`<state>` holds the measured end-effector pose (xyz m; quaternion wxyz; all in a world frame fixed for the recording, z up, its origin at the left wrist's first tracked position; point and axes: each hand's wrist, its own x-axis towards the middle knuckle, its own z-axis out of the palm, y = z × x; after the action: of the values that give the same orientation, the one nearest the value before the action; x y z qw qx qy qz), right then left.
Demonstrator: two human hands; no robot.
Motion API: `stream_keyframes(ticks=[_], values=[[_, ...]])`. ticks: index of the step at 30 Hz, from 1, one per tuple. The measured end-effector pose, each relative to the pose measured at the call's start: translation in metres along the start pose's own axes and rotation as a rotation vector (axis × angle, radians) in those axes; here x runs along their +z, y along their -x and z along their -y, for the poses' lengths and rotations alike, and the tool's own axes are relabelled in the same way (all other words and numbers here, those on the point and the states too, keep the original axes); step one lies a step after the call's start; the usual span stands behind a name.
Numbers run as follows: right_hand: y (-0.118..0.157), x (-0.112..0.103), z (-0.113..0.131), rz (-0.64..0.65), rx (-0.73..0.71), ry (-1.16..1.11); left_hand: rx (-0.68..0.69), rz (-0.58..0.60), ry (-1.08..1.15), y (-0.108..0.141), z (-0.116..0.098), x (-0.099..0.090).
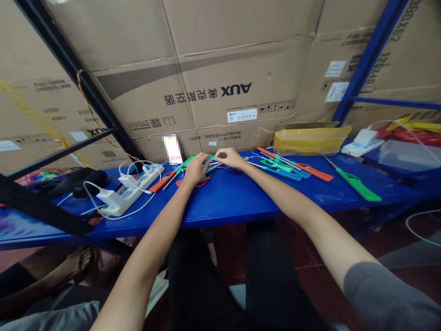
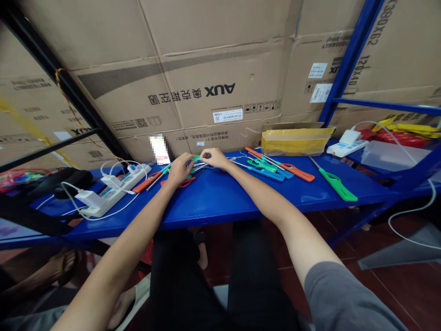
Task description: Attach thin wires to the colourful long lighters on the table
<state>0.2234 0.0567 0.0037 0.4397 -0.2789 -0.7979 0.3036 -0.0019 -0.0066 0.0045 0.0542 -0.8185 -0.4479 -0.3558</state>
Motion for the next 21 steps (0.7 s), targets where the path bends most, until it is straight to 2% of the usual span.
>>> stream_keyframes(ticks=[8, 16, 21], values=[[-0.0004, 0.0001, 0.0001, 0.022, 0.012, -0.04, 0.005, 0.006, 0.023, -0.0012, -0.0004, 0.0045], [-0.0015, -0.0063, 0.0015, 0.109, -0.003, -0.058, -0.07, -0.017, 0.097, -0.0009, -0.0019, 0.0037], [-0.0005, -0.0051, -0.0017, 0.107, 0.002, -0.01, -0.038, 0.032, 0.118, -0.0027, -0.0018, 0.0043]])
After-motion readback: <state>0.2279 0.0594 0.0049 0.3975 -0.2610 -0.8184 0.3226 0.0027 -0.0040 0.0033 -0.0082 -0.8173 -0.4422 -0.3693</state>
